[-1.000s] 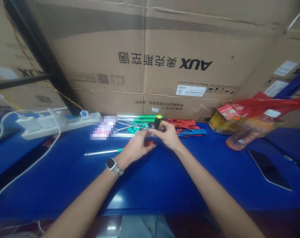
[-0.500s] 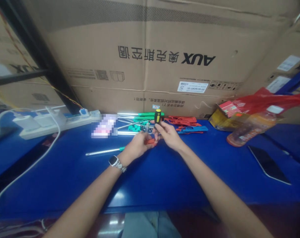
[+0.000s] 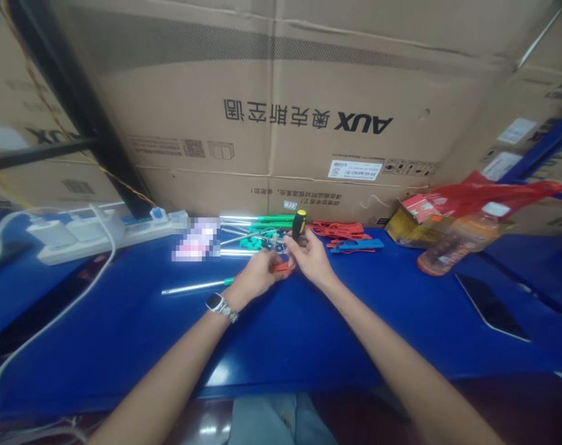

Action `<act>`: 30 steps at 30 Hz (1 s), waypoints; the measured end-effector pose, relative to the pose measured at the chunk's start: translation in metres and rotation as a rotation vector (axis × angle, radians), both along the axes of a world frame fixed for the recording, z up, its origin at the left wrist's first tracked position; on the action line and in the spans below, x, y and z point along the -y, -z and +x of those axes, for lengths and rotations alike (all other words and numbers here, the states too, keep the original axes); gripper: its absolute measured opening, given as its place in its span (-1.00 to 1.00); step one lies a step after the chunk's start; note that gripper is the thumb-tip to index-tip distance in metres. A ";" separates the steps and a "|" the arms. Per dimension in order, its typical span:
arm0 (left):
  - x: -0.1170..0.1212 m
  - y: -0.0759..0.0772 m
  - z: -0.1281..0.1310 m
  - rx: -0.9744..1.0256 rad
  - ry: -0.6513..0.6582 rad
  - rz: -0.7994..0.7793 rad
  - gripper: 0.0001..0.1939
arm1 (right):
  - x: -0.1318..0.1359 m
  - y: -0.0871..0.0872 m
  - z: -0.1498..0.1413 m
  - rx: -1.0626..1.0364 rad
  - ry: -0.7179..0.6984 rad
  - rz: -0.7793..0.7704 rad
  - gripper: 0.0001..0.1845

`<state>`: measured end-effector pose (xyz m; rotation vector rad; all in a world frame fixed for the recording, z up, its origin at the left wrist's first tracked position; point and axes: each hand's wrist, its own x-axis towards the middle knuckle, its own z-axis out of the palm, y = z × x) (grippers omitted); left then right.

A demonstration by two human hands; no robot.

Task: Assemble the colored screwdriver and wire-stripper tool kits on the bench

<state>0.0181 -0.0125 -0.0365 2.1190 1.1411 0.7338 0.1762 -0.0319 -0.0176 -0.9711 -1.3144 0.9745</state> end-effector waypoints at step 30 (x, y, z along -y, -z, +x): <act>0.008 -0.029 -0.049 -0.502 0.049 0.258 -0.62 | 0.043 -0.012 0.046 1.336 0.370 -0.488 -0.59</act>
